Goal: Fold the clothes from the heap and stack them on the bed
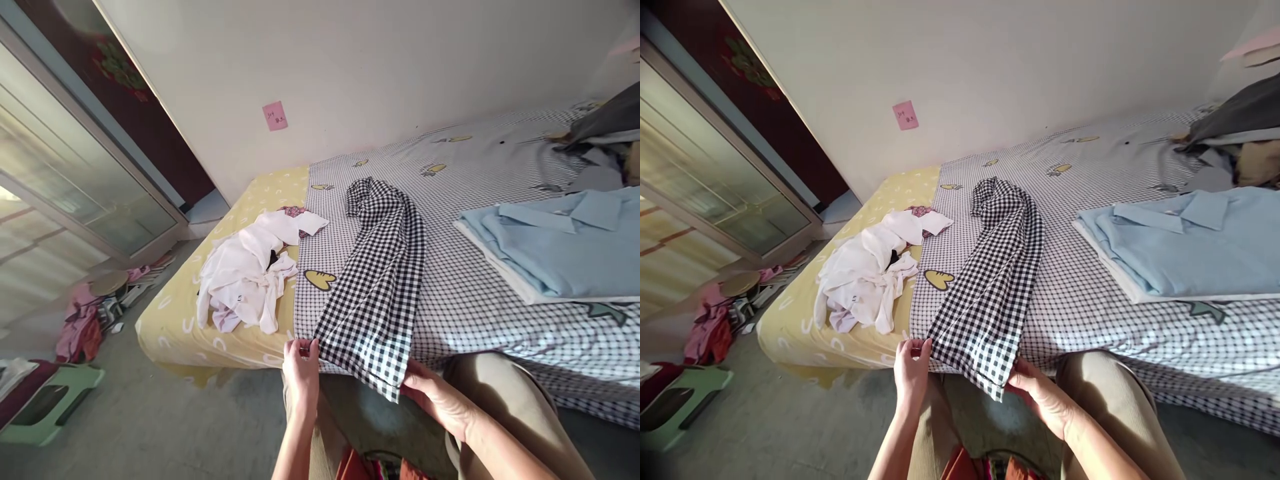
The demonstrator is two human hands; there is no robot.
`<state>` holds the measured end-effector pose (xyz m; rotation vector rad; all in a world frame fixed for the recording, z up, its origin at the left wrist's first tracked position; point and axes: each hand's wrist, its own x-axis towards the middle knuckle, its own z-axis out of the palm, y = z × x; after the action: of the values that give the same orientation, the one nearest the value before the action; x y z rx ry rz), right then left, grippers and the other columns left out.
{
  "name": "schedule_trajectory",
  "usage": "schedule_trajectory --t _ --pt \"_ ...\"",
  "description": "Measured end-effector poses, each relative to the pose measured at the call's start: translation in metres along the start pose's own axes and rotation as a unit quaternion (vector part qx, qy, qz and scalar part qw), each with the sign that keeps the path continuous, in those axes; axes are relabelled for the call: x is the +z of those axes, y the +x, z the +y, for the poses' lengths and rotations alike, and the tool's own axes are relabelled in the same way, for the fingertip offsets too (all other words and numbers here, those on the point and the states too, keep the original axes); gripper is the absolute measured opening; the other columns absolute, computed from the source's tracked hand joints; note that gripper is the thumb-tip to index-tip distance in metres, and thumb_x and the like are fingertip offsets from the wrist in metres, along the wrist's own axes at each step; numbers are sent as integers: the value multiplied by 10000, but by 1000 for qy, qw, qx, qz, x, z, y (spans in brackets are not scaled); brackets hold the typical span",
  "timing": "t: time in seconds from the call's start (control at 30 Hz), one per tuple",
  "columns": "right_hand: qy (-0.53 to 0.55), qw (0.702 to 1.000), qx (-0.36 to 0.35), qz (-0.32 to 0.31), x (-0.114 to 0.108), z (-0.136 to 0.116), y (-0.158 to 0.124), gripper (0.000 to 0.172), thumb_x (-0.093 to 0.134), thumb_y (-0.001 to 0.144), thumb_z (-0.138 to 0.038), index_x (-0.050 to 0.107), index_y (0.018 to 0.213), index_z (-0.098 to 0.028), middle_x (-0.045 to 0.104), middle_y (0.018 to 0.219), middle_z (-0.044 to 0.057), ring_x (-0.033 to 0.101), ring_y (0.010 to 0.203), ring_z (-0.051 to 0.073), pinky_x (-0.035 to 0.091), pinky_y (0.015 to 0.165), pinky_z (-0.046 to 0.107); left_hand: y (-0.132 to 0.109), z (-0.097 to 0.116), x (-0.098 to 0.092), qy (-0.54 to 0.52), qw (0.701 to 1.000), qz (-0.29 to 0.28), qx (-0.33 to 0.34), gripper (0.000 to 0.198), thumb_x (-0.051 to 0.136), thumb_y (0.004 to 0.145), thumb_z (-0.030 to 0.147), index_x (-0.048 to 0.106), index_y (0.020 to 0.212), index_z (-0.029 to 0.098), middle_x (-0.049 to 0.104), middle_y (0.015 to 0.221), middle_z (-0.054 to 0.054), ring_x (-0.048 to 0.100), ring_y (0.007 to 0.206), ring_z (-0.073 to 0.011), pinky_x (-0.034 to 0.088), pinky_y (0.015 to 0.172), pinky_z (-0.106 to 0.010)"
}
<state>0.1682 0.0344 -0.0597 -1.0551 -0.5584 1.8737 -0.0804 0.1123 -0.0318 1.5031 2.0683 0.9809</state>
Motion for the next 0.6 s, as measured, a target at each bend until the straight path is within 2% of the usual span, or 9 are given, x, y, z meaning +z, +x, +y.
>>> schedule_trajectory --t 0.1,0.23,0.37,0.47,0.6 --pt "43 999 -2 -18 -4 5 5 503 810 718 -547 735 1110 -240 805 1135 124 692 1174 347 507 1042 512 0 0 1 8 1000 -6 -11 68 652 850 269 597 847 230 634 926 -34 634 762 -175 533 774 -314" --pt "90 995 -3 -43 -4 2 11 614 629 856 -729 696 1235 -250 781 1207 124 670 1222 316 535 1015 481 -3 9 5 31 999 -14 -31 240 658 879 363 592 1048 206 635 1094 -92 648 829 -213 537 839 -382" --pt "78 995 -19 -51 1 -3 9 746 565 813 -859 694 1237 -259 766 1239 123 660 1237 319 549 996 480 -2 20 12 33 998 -17 -54 202 703 834 358 605 929 208 605 1125 -127 639 1054 -345 483 996 -551" --pt "78 996 -29 -41 5 -3 4 637 715 774 -763 711 1169 -264 782 1183 112 671 1220 331 540 1001 494 -2 23 17 -4 998 -19 -63 180 734 768 276 563 770 221 594 1127 -143 588 1171 -396 442 1051 -580" --pt "50 998 -49 4 7 -1 0 387 869 742 -504 730 1009 -261 806 1066 76 698 1168 335 500 1057 505 -10 21 15 -133 988 -23 -79 217 742 766 341 555 733 236 643 1051 -98 611 1127 -316 470 1041 -456"
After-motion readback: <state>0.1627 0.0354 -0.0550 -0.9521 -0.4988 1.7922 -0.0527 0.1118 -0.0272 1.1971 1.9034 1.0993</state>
